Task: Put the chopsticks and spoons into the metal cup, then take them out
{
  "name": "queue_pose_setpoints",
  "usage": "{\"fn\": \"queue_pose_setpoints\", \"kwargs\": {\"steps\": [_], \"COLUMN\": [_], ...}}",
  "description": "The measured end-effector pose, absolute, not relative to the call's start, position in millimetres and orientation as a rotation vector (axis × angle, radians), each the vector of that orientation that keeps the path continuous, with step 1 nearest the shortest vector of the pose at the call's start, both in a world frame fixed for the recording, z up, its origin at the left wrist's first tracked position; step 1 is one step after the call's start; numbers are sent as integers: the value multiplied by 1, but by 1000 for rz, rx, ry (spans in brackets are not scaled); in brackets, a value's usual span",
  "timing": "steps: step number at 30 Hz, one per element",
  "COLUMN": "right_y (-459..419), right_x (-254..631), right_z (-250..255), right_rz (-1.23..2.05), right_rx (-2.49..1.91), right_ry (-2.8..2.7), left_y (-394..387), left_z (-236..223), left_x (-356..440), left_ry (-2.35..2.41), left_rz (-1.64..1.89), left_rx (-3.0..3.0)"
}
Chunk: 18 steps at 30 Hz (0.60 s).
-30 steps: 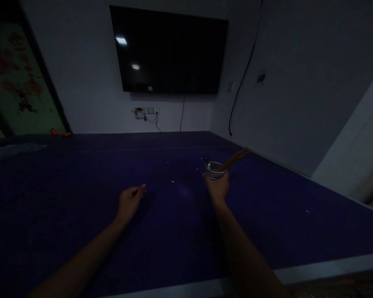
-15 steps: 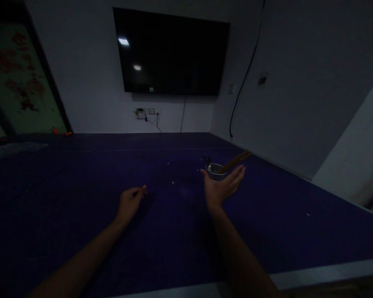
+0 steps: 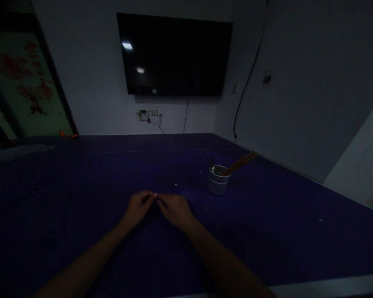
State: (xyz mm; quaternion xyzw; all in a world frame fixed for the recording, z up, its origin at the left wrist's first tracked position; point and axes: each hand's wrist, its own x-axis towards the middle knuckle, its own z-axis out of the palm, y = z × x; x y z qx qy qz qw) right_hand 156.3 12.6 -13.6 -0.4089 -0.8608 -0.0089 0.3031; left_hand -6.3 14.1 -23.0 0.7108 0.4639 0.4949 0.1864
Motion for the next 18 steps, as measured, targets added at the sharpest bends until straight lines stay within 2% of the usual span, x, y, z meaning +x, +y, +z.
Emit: {"fn": "queue_pose_setpoints", "kwargs": {"steps": [6, 18], "right_y": [14, 19], "right_x": [160, 163], "right_z": [-11, -14], "right_rz": [93, 101], "right_rx": [-1091, -1102], "right_ry": [-2221, -2275], "left_y": [10, 7], "left_z": [-20, -19], "left_x": [-4, -3], "left_ry": [1324, 1309], "left_rz": [1343, 1245], "left_rx": [2180, 2285]}}
